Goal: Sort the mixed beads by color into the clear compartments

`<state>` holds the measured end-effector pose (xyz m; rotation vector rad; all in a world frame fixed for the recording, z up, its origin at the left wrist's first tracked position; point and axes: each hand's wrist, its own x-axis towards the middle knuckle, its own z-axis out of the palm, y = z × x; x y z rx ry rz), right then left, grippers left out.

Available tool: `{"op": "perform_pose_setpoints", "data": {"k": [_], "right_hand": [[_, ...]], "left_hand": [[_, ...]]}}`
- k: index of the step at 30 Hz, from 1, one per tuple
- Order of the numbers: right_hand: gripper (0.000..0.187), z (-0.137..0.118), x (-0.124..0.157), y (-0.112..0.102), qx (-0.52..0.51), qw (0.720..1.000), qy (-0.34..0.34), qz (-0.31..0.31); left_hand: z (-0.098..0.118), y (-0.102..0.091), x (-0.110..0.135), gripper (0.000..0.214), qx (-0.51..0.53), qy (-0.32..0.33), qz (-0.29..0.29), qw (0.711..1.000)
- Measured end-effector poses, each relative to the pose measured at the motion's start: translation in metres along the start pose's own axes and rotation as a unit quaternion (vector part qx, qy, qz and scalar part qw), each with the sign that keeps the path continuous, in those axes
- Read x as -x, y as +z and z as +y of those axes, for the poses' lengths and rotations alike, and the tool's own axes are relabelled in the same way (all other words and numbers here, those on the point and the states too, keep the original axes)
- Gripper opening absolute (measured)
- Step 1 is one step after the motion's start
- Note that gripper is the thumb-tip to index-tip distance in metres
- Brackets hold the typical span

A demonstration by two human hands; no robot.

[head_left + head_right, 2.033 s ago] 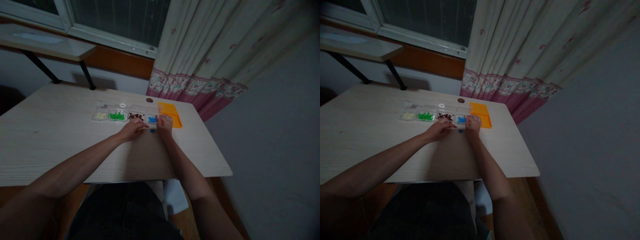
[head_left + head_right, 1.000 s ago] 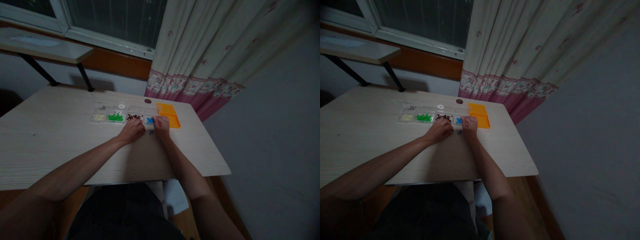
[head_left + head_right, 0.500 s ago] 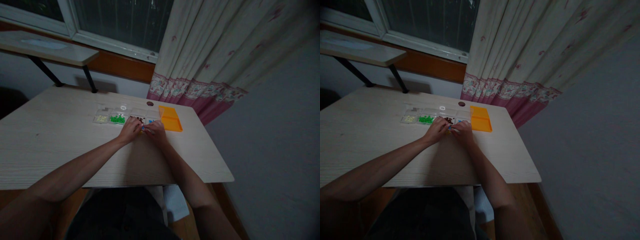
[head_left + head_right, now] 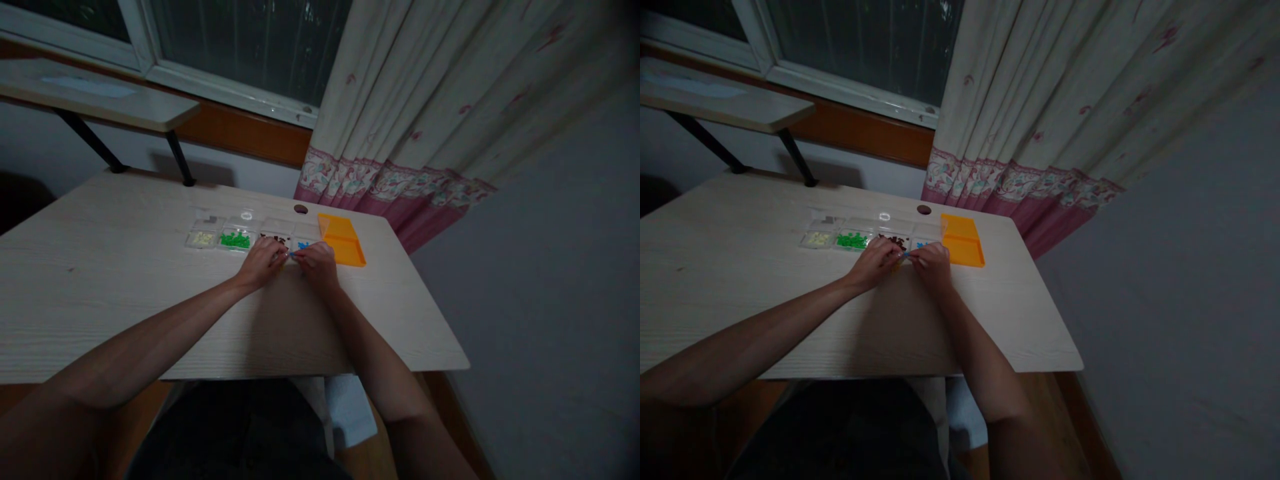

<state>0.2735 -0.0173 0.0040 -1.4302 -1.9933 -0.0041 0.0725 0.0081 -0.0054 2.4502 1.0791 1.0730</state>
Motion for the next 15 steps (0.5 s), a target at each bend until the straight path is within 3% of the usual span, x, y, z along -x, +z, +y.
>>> {"op": "perform_pose_setpoints", "data": {"k": [3, 6, 11, 13, 15], "right_hand": [[0.016, 0.015, -0.002, 0.000, 0.022, 0.996, 0.059, 0.062], [0.018, 0.026, -0.003, 0.000, 0.039, 0.991, 0.102, 0.075], [0.020, 0.026, -0.005, -0.010, 0.052, 0.991, 0.097, 0.080], [0.019, 0.024, -0.005, -0.019, 0.041, 0.994, 0.079, 0.062], [0.015, 0.024, -0.003, -0.027, 0.011, 0.998, 0.061, -0.005]], "left_hand": [[0.002, -0.001, 0.000, 0.026, 0.001, 0.000, 0.001, 1.000], [0.004, -0.002, 0.000, 0.026, 0.002, 0.006, -0.006, 1.000], [0.004, -0.003, 0.000, 0.021, 0.004, 0.007, -0.007, 1.000], [0.004, -0.002, 0.000, 0.019, 0.002, 0.009, -0.007, 1.000], [0.004, -0.002, 0.000, 0.017, -0.001, 0.015, -0.007, 1.000]]}}
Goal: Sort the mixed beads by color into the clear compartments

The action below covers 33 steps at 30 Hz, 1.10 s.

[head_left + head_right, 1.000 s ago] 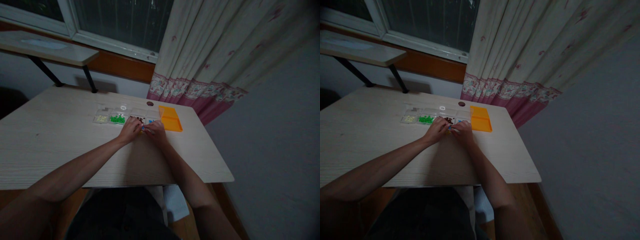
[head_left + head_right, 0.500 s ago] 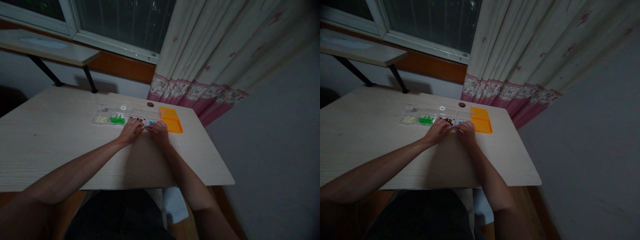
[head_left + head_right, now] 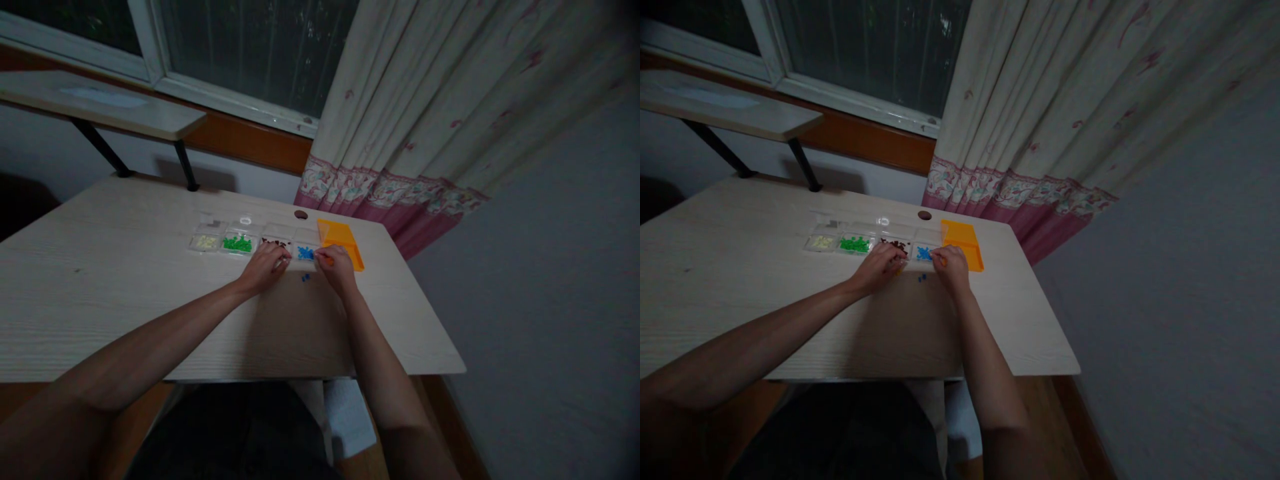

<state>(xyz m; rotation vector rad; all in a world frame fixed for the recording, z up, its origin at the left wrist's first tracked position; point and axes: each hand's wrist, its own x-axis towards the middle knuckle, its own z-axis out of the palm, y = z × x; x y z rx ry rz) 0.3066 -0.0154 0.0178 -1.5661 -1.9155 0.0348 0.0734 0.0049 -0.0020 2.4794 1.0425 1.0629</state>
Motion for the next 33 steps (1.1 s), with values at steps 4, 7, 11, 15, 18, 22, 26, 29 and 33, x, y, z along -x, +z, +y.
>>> {"op": "perform_pose_setpoints", "data": {"k": [4, 7, 11, 15, 18, 22, 26, 29, 33], "right_hand": [[0.015, 0.003, 0.006, -0.009, -0.068, 0.980, -0.011, -0.185], [0.020, 0.005, 0.009, -0.010, -0.075, 0.974, -0.014, -0.211], [0.014, 0.004, 0.009, -0.009, -0.064, 0.976, -0.031, -0.207], [0.010, 0.000, 0.009, -0.010, -0.066, 0.975, -0.042, -0.209], [0.009, 0.002, 0.010, -0.015, -0.068, 0.968, -0.014, -0.243], [0.005, 0.009, 0.008, -0.022, -0.125, 0.949, 0.019, -0.288], [0.011, 0.013, 0.002, -0.019, -0.136, 0.986, 0.045, -0.084], [0.011, 0.014, -0.003, -0.006, -0.051, 0.996, 0.054, 0.047], [0.014, 0.017, -0.004, 0.013, 0.052, 0.994, 0.076, 0.053]], "left_hand": [[0.000, 0.000, 0.000, 0.017, 0.001, 0.011, -0.007, 1.000], [0.000, 0.000, 0.000, 0.018, 0.006, 0.015, -0.015, 1.000], [-0.003, 0.002, 0.000, 0.017, 0.005, 0.028, -0.022, 0.999], [-0.005, 0.003, 0.000, 0.017, -0.004, 0.030, -0.032, 0.999], [-0.003, 0.002, 0.001, 0.021, -0.003, 0.044, -0.057, 0.997], [0.004, 0.000, 0.002, 0.034, -0.003, 0.115, -0.121, 0.986], [0.010, 0.001, 0.005, 0.042, -0.031, 0.162, -0.147, 0.975], [0.011, 0.002, 0.006, 0.034, -0.047, 0.164, -0.147, 0.974], [0.010, 0.001, 0.007, 0.027, -0.064, 0.162, -0.143, 0.974]]}}
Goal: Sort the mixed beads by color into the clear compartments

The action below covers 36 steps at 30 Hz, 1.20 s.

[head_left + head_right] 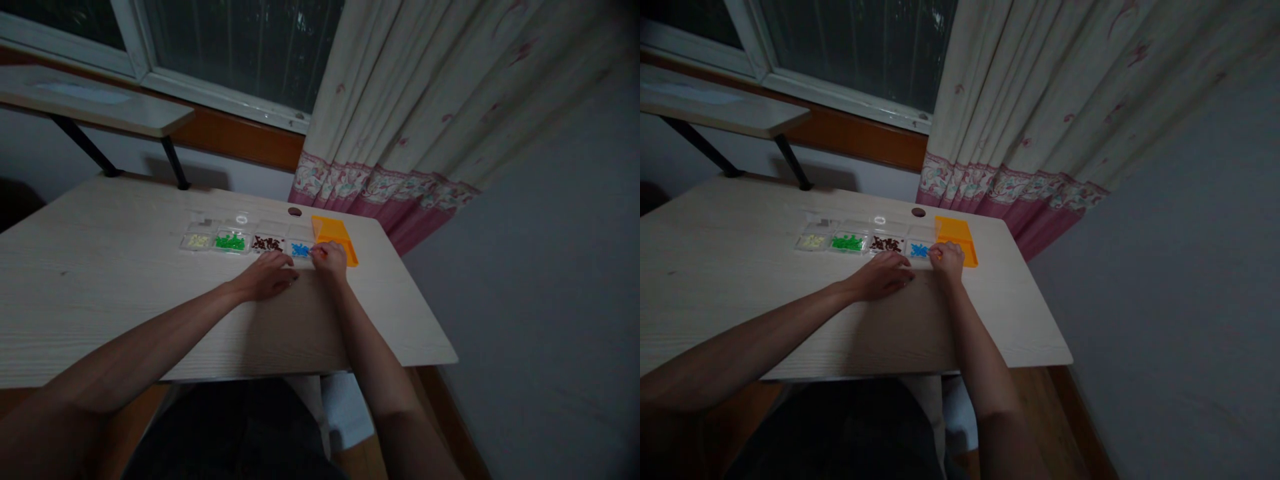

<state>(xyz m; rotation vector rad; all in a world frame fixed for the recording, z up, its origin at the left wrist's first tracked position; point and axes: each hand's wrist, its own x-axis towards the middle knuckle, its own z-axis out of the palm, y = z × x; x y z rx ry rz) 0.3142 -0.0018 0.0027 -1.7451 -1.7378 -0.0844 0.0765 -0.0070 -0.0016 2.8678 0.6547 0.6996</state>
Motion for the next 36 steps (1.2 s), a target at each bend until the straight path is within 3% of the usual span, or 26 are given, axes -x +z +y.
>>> {"op": "perform_pose_setpoints", "data": {"k": [10, 15, 25, 36], "right_hand": [[0.029, 0.001, 0.005, -0.003, -0.001, 1.000, -0.019, 0.023], [0.027, -0.009, 0.009, -0.002, -0.045, 0.996, -0.078, 0.024], [0.022, -0.048, 0.026, -0.010, -0.138, 0.960, -0.237, -0.061], [0.017, -0.051, 0.025, -0.004, -0.125, 0.967, -0.221, -0.026]], "left_hand": [[0.005, -0.003, -0.003, 0.017, 0.004, -0.029, 0.003, 1.000], [0.002, 0.001, -0.003, 0.014, 0.018, -0.050, 0.017, 0.998], [-0.015, 0.000, 0.000, 0.028, 0.123, -0.127, 0.177, 0.968], [-0.015, 0.001, -0.001, 0.036, 0.138, -0.139, 0.191, 0.962]]}}
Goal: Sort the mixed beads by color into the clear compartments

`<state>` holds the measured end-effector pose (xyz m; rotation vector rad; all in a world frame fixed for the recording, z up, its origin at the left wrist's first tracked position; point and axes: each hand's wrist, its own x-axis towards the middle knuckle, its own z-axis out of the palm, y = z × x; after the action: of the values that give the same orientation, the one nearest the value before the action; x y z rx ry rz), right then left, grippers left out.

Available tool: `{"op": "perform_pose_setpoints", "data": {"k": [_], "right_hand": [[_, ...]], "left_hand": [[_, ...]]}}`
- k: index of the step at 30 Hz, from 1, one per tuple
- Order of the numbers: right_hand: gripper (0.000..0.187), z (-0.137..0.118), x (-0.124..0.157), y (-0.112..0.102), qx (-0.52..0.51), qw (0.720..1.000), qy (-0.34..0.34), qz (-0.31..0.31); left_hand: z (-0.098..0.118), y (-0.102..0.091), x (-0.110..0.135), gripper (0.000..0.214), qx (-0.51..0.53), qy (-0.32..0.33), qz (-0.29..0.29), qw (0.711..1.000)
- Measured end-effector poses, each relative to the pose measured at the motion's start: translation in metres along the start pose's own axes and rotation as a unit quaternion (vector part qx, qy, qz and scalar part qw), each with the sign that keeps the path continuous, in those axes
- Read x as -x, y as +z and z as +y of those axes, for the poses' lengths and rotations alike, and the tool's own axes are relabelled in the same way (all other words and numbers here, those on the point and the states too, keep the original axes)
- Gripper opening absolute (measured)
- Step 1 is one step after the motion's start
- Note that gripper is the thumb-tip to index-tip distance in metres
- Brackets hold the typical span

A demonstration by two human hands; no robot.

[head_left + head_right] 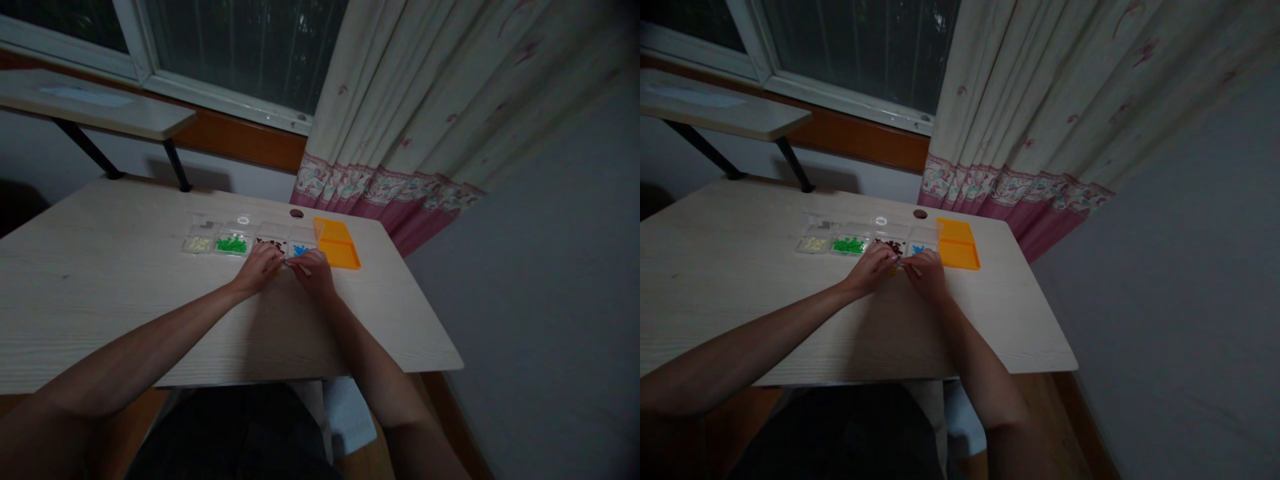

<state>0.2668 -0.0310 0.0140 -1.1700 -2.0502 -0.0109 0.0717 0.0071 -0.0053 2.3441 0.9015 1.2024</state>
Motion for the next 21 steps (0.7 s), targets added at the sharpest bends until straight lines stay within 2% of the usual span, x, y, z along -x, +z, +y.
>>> {"op": "perform_pose_setpoints", "data": {"k": [4, 7, 11, 14, 16, 21], "right_hand": [[0.019, 0.017, -0.001, 0.004, 0.071, 0.990, 0.102, 0.067], [0.019, 0.031, -0.002, 0.006, 0.117, 0.972, 0.178, 0.095], [0.020, 0.039, 0.002, 0.006, 0.152, 0.960, 0.214, 0.095], [0.021, 0.042, 0.005, 0.006, 0.168, 0.959, 0.217, 0.074], [0.022, 0.042, 0.006, 0.007, 0.171, 0.959, 0.217, 0.065], [0.023, 0.037, 0.005, 0.006, 0.148, 0.968, 0.191, 0.067]], "left_hand": [[0.005, -0.014, -0.002, 0.033, -0.013, -0.015, 0.032, 0.999], [0.004, -0.025, -0.005, 0.029, -0.008, -0.019, 0.000, 1.000], [-0.002, -0.034, -0.007, 0.032, 0.002, -0.042, -0.099, 0.994], [-0.005, -0.042, -0.007, 0.028, 0.007, -0.017, -0.198, 0.980], [-0.006, -0.051, -0.008, 0.024, 0.019, -0.017, -0.264, 0.964], [-0.003, -0.076, -0.008, 0.026, 0.023, -0.091, -0.407, 0.909]]}}
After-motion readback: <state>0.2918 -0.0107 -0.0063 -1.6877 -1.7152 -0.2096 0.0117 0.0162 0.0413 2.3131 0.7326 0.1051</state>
